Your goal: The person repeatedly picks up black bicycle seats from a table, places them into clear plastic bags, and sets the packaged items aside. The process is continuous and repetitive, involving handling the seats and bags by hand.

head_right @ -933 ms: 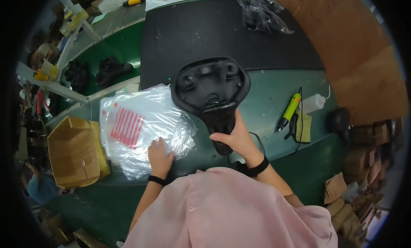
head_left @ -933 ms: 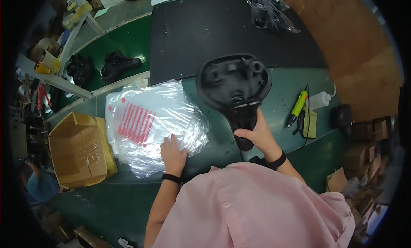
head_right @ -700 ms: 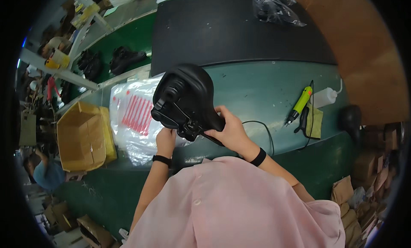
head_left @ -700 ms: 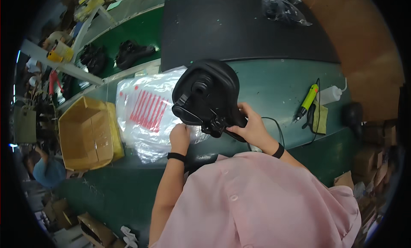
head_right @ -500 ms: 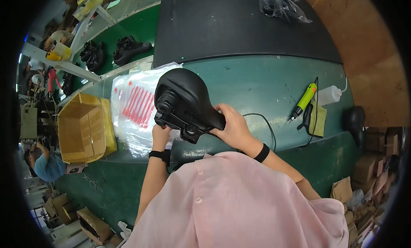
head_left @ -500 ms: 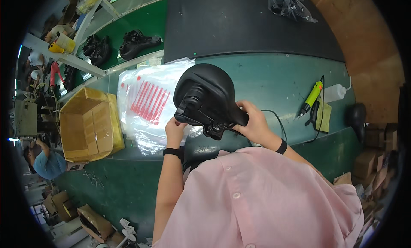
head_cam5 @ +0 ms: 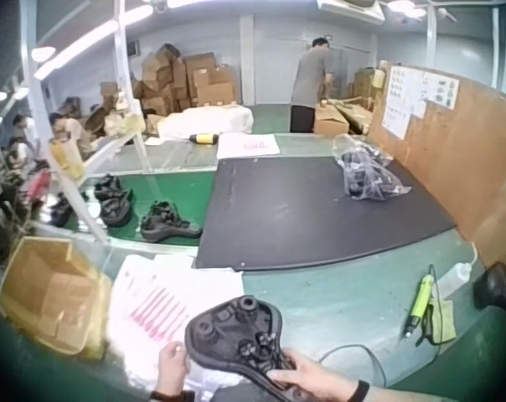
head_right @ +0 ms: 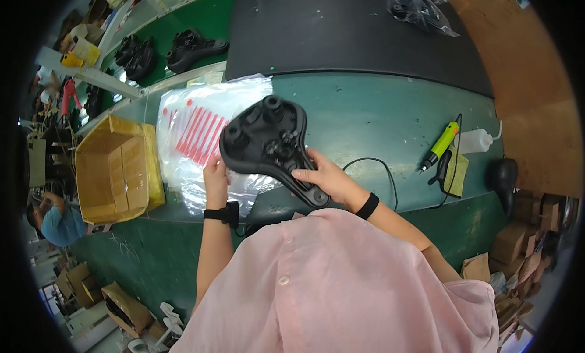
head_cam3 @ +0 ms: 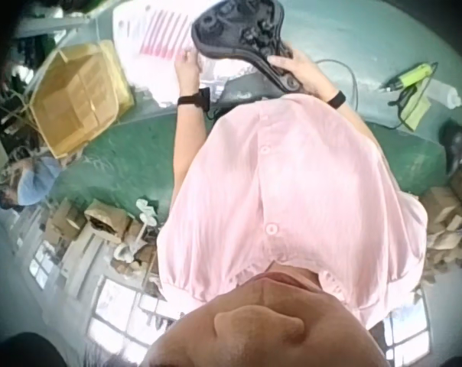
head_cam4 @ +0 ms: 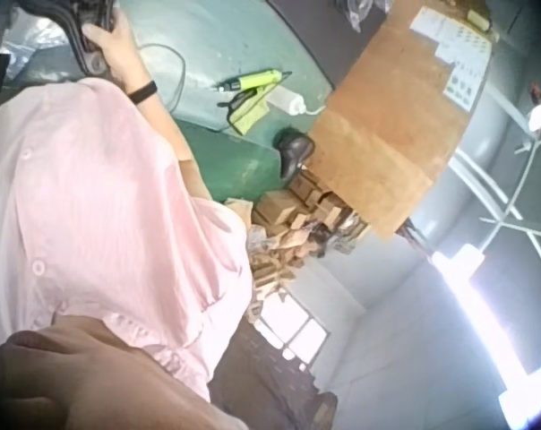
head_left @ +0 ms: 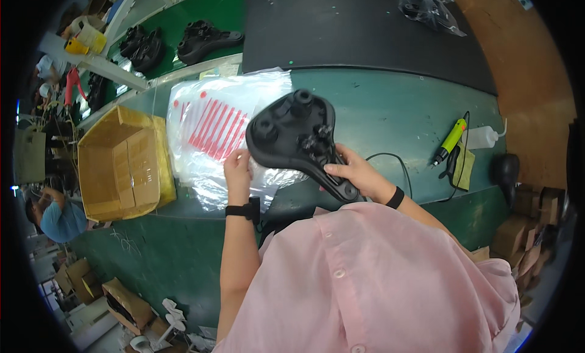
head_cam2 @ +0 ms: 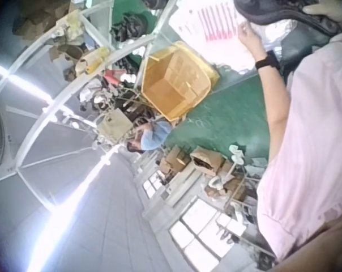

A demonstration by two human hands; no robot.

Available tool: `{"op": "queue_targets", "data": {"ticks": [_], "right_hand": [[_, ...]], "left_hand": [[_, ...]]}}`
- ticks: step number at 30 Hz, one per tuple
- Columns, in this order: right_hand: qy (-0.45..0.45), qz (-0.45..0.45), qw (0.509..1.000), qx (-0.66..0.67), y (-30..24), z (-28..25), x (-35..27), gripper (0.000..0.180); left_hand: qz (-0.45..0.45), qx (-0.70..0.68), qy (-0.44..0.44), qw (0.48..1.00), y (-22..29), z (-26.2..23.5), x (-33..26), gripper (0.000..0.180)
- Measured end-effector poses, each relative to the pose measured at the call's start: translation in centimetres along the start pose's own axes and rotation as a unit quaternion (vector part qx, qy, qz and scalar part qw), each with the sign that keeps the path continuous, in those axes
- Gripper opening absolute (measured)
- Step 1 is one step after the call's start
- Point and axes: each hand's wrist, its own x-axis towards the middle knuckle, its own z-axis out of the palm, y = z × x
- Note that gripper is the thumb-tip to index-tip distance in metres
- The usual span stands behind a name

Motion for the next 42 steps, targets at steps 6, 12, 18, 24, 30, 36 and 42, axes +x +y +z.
{"op": "queue_targets", "data": {"ticks": [6,12,18,24,30,36,42], "right_hand": [[0.036,-0.154,0.975,-0.158,-0.7,2.9,4.2,0.075],[0.064,-0.211,0.838,-0.498,0.2,4.6,6.5,0.082],[0.006,-0.221,0.750,-0.624,0.3,5.9,7.8,0.086],[-0.011,-0.228,0.721,-0.654,-1.8,7.1,8.4,0.080],[-0.043,0.006,0.990,-0.133,-0.2,2.8,6.7,0.047],[-0.110,0.053,0.971,0.205,-0.1,5.7,6.4,0.043],[-0.060,0.014,0.989,0.131,1.1,7.2,11.2,0.038]], "left_hand": [[-0.032,-0.033,-0.085,0.995,2.2,1.3,1.0,0.014],[-0.024,-0.066,0.037,0.997,1.1,-3.2,3.7,0.016],[0.061,-0.029,0.082,0.994,5.2,-5.3,3.4,0.018],[0.142,-0.010,0.051,0.988,7.8,-7.2,2.6,0.016],[0.056,-0.074,0.030,0.995,7.1,-8.1,0.9,0.010],[0.060,0.030,-0.109,0.992,4.4,-2.7,0.7,0.008],[0.047,0.049,-0.104,0.992,4.7,-0.3,0.6,0.004]]}}
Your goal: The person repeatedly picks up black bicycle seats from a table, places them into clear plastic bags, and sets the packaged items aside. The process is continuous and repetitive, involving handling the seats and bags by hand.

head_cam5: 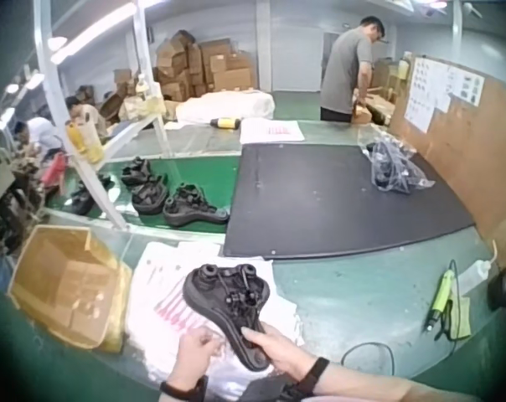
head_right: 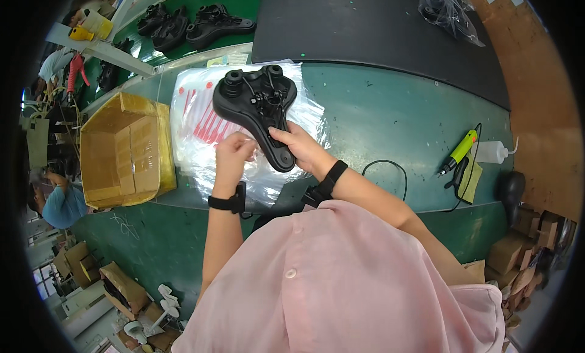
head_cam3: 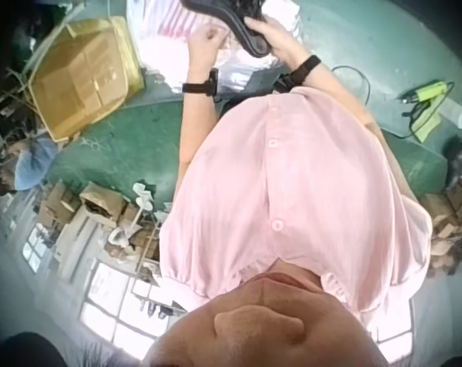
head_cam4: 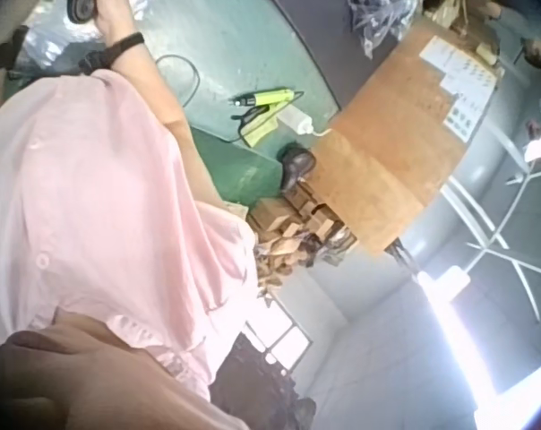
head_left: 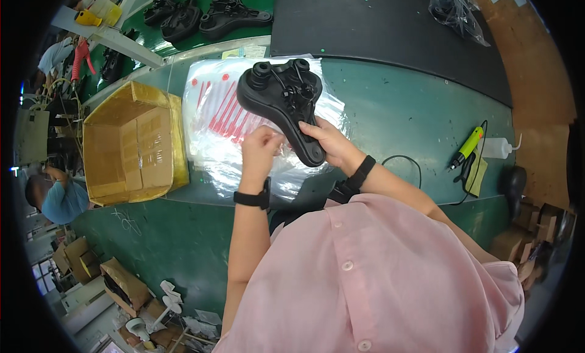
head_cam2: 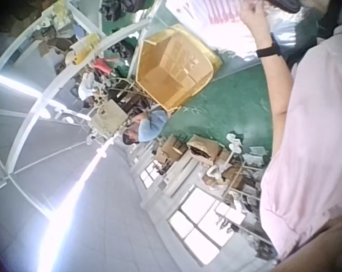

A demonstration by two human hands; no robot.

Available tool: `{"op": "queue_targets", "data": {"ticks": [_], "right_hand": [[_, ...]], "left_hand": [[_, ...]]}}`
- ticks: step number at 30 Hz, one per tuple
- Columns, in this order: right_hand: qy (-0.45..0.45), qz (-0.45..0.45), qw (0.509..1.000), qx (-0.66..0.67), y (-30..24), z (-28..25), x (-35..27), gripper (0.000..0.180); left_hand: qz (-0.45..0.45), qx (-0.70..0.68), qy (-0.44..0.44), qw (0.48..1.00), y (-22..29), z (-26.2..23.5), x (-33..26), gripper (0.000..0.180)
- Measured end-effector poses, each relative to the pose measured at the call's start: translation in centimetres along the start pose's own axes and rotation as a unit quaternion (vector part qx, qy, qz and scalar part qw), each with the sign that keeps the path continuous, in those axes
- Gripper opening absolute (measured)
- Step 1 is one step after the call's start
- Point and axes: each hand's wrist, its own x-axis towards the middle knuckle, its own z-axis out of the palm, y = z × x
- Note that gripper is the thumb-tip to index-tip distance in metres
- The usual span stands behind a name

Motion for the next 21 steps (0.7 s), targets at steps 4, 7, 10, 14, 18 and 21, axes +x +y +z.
{"op": "queue_targets", "data": {"ticks": [4,7,10,14,18,21], "right_hand": [[0.045,0.000,0.999,-0.020,0.6,-2.8,1.0,0.040],[0.060,-0.023,0.997,-0.051,-0.2,-3.8,0.2,0.041],[0.103,-0.126,0.983,-0.085,-0.6,-3.8,-0.6,0.043],[0.118,-0.263,0.905,-0.312,-3.7,-2.2,-4.0,0.059],[0.079,-0.264,0.796,-0.540,-5.8,0.4,-6.5,0.068],[-0.013,-0.287,0.685,-0.670,-4.4,-0.8,-5.6,0.076]], "left_hand": [[0.003,-0.357,0.145,0.923,-0.7,-7.8,-1.9,0.006],[-0.014,-0.471,0.090,0.877,-0.7,-11.7,-3.3,0.007],[0.002,-0.243,0.133,0.961,1.3,-10.0,-3.7,0.012],[0.017,-0.037,0.203,0.978,1.7,-5.1,-2.6,0.017],[0.043,-0.093,0.186,0.977,1.9,-3.3,-0.5,0.018],[0.054,-0.130,0.217,0.966,0.6,-4.2,1.5,0.021]]}}
